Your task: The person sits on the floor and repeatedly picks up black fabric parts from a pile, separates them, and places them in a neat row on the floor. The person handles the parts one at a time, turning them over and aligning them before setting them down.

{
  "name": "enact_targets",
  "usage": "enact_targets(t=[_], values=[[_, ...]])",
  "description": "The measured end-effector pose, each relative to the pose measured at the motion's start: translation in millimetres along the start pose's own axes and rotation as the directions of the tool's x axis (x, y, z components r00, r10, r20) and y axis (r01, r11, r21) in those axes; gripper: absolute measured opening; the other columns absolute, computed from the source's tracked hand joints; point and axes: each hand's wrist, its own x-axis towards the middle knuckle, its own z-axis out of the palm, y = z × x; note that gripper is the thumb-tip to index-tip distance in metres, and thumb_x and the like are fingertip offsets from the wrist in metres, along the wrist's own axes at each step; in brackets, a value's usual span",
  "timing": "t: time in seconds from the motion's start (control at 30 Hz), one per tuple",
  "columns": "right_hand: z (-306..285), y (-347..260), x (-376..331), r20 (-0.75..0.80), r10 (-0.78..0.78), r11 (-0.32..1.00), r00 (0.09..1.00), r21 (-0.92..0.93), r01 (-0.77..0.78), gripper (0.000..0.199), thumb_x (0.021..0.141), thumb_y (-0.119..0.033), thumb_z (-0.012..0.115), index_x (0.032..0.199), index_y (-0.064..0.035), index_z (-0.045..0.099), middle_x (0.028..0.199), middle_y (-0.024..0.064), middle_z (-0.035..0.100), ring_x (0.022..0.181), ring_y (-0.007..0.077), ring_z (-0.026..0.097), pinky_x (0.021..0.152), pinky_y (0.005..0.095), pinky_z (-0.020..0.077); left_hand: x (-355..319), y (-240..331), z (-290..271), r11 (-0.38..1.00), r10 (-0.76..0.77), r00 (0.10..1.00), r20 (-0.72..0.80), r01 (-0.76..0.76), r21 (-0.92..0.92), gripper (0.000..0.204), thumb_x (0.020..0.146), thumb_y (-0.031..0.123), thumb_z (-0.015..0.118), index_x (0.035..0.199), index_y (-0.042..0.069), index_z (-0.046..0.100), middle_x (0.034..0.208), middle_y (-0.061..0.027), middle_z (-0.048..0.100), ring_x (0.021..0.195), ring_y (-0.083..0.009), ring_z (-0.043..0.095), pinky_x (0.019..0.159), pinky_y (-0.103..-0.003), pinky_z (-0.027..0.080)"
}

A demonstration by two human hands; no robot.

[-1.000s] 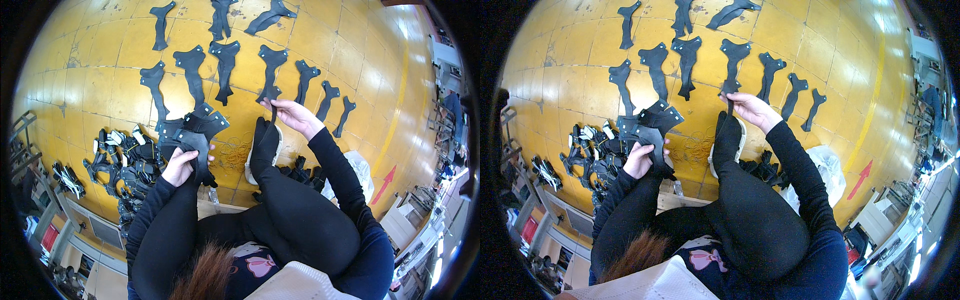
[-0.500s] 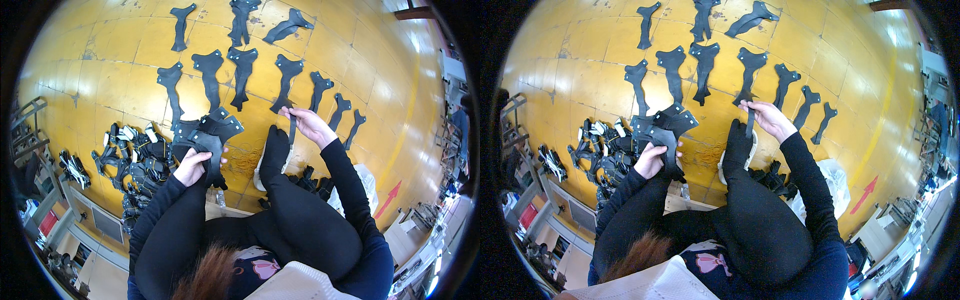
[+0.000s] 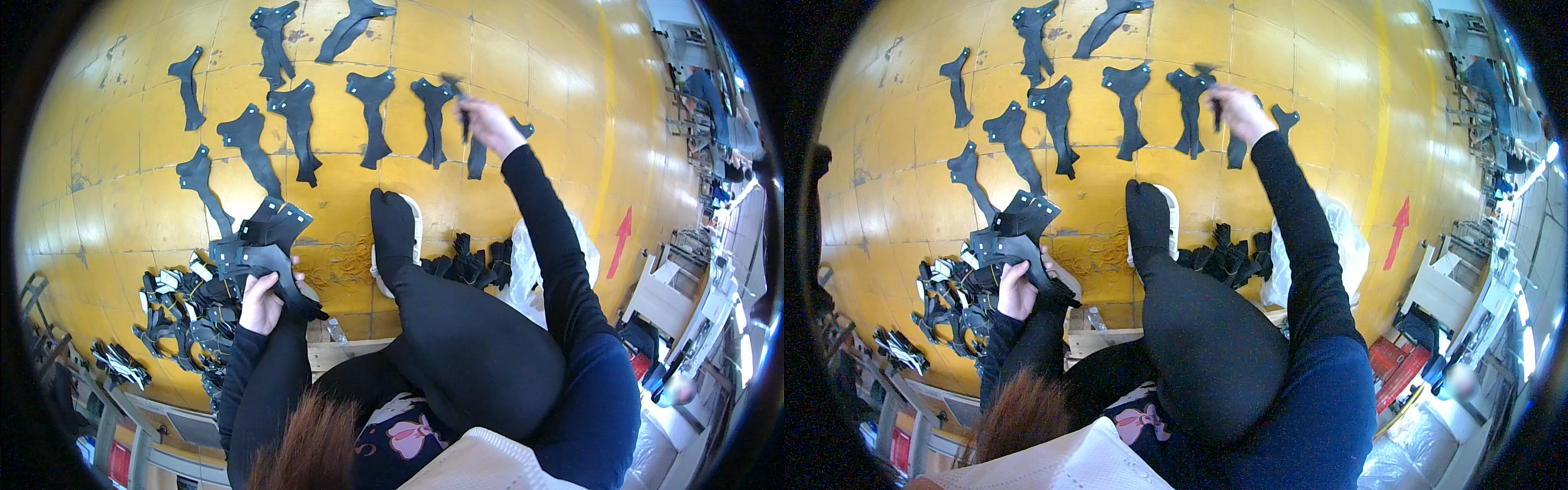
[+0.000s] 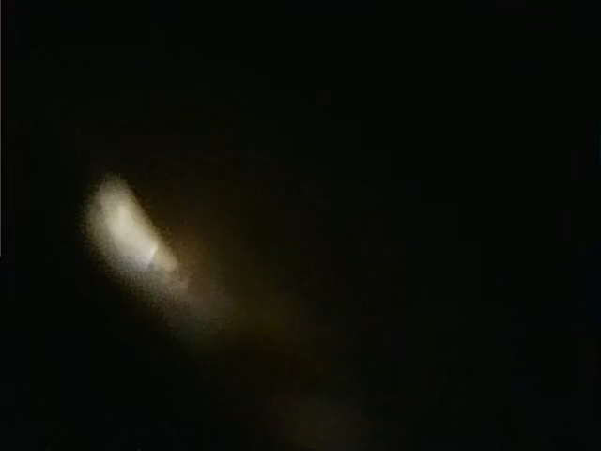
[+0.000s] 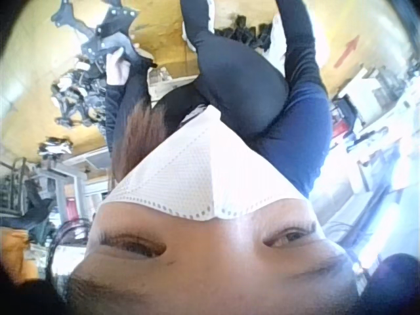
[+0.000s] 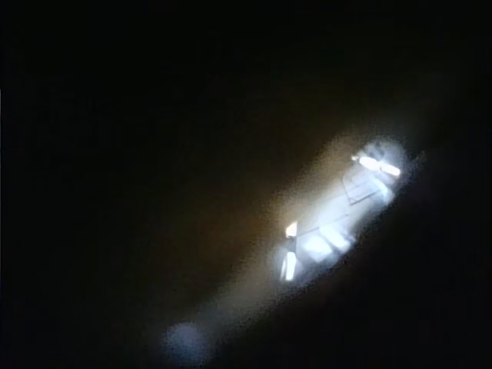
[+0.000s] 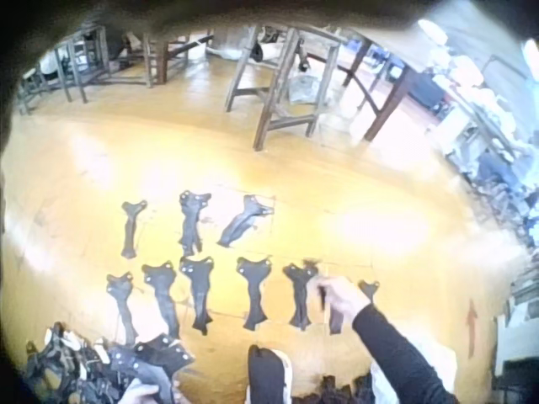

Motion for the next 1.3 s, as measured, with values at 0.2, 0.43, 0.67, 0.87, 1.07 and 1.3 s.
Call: enact_targets(t=[0.2, 0.43, 0.67, 0.87, 1.07, 1.3], values=[[-116.4, -32.0, 0.7, -0.439, -0.223, 0.964, 0.871, 0.032, 0.263, 0.033, 0.088, 0.003, 0.047, 0.121, 0.0048, 0.05, 0.094, 0.0112, 0.059, 0.081, 0.0219, 0.058, 0.07, 0.0319, 0.0479, -1.3, 0.2, -2.6, 1.0, 0.022, 1.0, -0.019, -0.022, -0.003, 0.035, 0.089, 0.008, 0.05, 0.122, -0.001, 0.044, 0.119, -0.0216, 0.056, 0.094, -0.0303, 0.063, 0.081, -0.041, 0.053], [-172.5, 10.5, -53.7, -0.662, -0.087, 0.989, 0.744, 0.034, 0.146, 0.044, 0.09, -0.003, 0.041, 0.133, -0.0091, 0.043, 0.107, 0.0067, 0.058, 0.091, 0.0187, 0.055, 0.078, 0.0345, 0.0447, -1.3, -0.6, -1.4, 1.0, 0.0, 1.0, -0.024, 0.0, -0.007, 0.036, 0.089, 0.008, 0.051, 0.124, 0.0, 0.044, 0.12, -0.0206, 0.056, 0.095, -0.03, 0.063, 0.083, -0.041, 0.052], [-153.2, 71.6, -44.1, -0.373, 0.038, 0.966, 0.927, 0.252, 0.062, 0.043, 0.091, -0.005, 0.049, 0.132, -0.0118, 0.043, 0.108, 0.0065, 0.059, 0.09, 0.0194, 0.056, 0.078, 0.0353, 0.0468, -0.4, -3.8, 0.3, 0.999, 0.031, 0.999, 0.02, -0.032, 0.004, 0.04, 0.091, 0.01, 0.056, 0.128, 0.002, 0.044, 0.122, -0.0184, 0.055, 0.1, -0.0274, 0.061, 0.088, -0.038, 0.049], [-132.9, 82.7, -15.3, -0.639, -0.031, 0.982, 0.768, -0.161, -0.095, 0.041, 0.092, -0.015, 0.047, 0.132, -0.0073, 0.048, 0.13, 0.0086, 0.051, 0.116, 0.0227, 0.05, 0.093, 0.0337, 0.0403, 9.1, -2.9, 2.9, 1.0, 0.008, 0.997, 0.081, -0.008, 0.001, 0.032, 0.09, 0.01, 0.058, 0.12, 0.002, 0.051, 0.118, -0.0147, 0.059, 0.095, -0.0215, 0.063, 0.082, -0.033, 0.051], [46.1, 18.8, -21.7, -0.011, -0.156, 0.855, 0.988, -0.502, 0.13, 0.034, 0.091, -0.017, 0.053, 0.122, -0.004, 0.055, 0.114, 0.0054, 0.061, 0.102, 0.0128, 0.057, 0.089, 0.0269, 0.0418, 4.0, -4.4, 2.0, 1.0, 0.022, 0.999, 0.035, -0.022, 0.015, 0.032, 0.089, 0.009, 0.058, 0.119, 0.002, 0.05, 0.117, -0.0149, 0.059, 0.095, -0.0213, 0.062, 0.082, -0.034, 0.051], [194.4, 21.4, -64.5, 0.642, 0.187, 0.831, 0.744, -0.507, 0.229, 0.027, 0.091, -0.02, 0.056, 0.11, -0.0039, 0.064, 0.109, 0.0049, 0.064, 0.103, 0.0144, 0.057, 0.093, 0.0277, 0.0419, 8.6, -2.7, 7.4, 0.999, 0.022, 0.997, 0.068, -0.025, 0.034, 0.036, 0.089, 0.009, 0.06, 0.122, 0.0, 0.051, 0.118, -0.0119, 0.059, 0.099, -0.0182, 0.061, 0.087, -0.031, 0.049]])
